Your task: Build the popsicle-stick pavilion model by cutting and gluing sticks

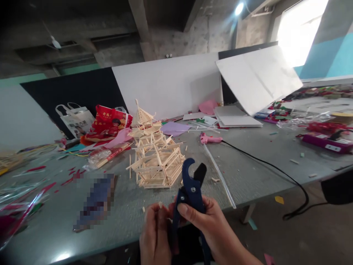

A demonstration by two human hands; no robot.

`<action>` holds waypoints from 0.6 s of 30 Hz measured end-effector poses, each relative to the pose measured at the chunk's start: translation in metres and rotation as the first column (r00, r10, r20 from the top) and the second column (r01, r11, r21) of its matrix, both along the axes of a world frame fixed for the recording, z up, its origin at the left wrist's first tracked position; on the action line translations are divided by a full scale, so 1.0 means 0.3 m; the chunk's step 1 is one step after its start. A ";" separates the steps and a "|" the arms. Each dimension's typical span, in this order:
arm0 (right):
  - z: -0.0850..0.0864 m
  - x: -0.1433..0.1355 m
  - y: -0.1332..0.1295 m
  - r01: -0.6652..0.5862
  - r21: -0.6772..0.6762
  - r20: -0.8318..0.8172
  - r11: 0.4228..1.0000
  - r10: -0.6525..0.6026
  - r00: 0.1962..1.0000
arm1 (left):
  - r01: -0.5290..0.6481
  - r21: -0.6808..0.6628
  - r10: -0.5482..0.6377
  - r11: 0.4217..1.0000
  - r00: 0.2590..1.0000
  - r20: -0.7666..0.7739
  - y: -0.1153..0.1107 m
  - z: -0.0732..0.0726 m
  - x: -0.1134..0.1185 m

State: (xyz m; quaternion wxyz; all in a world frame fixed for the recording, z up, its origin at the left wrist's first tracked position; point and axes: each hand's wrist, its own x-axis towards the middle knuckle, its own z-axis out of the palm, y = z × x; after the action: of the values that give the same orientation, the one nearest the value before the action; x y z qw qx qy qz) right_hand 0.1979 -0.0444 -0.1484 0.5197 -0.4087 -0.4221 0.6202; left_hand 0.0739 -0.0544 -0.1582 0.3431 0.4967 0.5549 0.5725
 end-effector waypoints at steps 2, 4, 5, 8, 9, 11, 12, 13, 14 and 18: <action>-0.006 -0.018 0.010 0.234 0.159 0.268 0.959 -0.270 0.925 | -0.078 -0.007 0.078 0.997 0.996 -0.051 -0.004 0.013 -0.001; -0.008 -0.036 0.010 0.332 0.310 0.382 0.891 -0.437 0.814 | -0.125 0.009 0.125 0.992 0.988 -0.096 -0.008 0.017 0.010; -0.007 -0.045 0.007 0.323 0.357 0.396 0.876 -0.456 0.797 | -0.129 0.023 0.131 0.991 0.985 -0.112 -0.011 0.015 0.019; 0.005 -0.064 -0.005 0.242 0.438 0.458 0.866 -0.446 0.769 | -0.129 0.091 0.137 0.987 0.987 -0.085 -0.020 0.004 0.051; 0.010 -0.065 -0.005 0.232 0.460 0.480 0.857 -0.460 0.747 | -0.120 0.109 0.127 0.987 0.990 -0.058 -0.021 0.003 0.057; 0.018 -0.054 0.004 0.234 0.479 0.480 0.846 -0.476 0.737 | -0.075 0.119 0.077 0.990 0.997 -0.015 -0.018 0.009 0.057; 0.020 -0.041 0.011 0.241 0.467 0.458 0.851 -0.466 0.757 | -0.030 0.107 0.030 0.994 1.000 -0.003 -0.012 0.014 0.049; 0.021 -0.025 0.018 0.252 0.441 0.427 0.861 -0.449 0.785 | 0.019 0.091 -0.019 0.996 1.000 0.007 -0.004 0.020 0.037; 0.021 -0.008 0.023 0.269 0.404 0.394 0.874 -0.432 0.811 | 0.056 0.081 -0.057 0.995 0.998 0.010 0.006 0.026 0.022; 0.014 0.049 0.006 0.254 0.226 0.301 0.940 -0.316 0.900 | 0.070 0.075 -0.065 0.995 0.996 -0.058 0.047 0.034 -0.038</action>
State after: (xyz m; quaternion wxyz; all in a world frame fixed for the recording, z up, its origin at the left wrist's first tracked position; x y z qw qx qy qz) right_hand 0.2125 -0.0427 -0.1443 0.5612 -0.5161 -0.4937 0.4183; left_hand 0.0625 -0.0402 -0.1479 0.3275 0.5435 0.5246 0.5675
